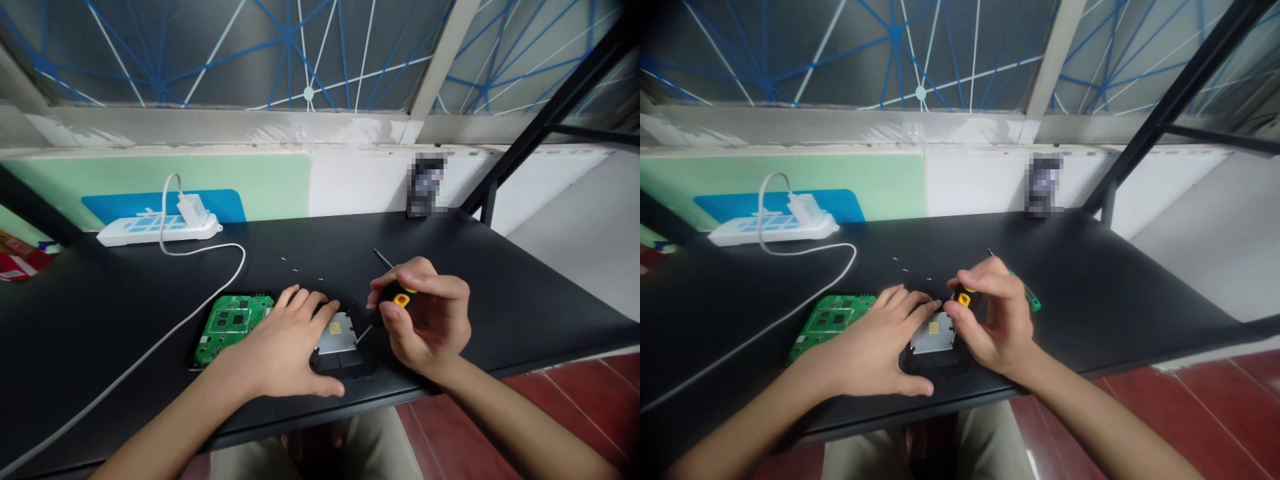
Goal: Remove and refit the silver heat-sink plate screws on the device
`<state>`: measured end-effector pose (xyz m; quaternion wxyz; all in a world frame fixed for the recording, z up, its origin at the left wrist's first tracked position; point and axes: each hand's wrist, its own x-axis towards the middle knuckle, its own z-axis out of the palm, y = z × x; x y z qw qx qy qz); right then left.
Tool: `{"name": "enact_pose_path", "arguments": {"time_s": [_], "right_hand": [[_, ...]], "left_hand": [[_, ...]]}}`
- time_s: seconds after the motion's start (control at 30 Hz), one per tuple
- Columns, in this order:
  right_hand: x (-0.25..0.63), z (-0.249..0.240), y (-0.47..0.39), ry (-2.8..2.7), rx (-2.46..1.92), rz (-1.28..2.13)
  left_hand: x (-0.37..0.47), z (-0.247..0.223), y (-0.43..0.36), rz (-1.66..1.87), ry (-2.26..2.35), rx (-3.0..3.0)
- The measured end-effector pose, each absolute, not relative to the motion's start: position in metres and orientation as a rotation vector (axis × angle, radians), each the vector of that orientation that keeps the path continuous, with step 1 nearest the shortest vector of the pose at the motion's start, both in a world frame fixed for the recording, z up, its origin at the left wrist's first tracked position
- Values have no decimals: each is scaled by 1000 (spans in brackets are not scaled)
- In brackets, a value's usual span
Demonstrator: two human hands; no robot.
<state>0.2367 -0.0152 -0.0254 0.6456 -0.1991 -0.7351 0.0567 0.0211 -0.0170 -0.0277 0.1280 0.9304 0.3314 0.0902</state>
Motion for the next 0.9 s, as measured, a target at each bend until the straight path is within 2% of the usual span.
{"name": "enact_pose_path", "arguments": {"time_s": [0.9], "right_hand": [[235, -32, -12, -1704, -434, 101]], "left_hand": [[22, -26, -18, 285, 958, 2706]]}}
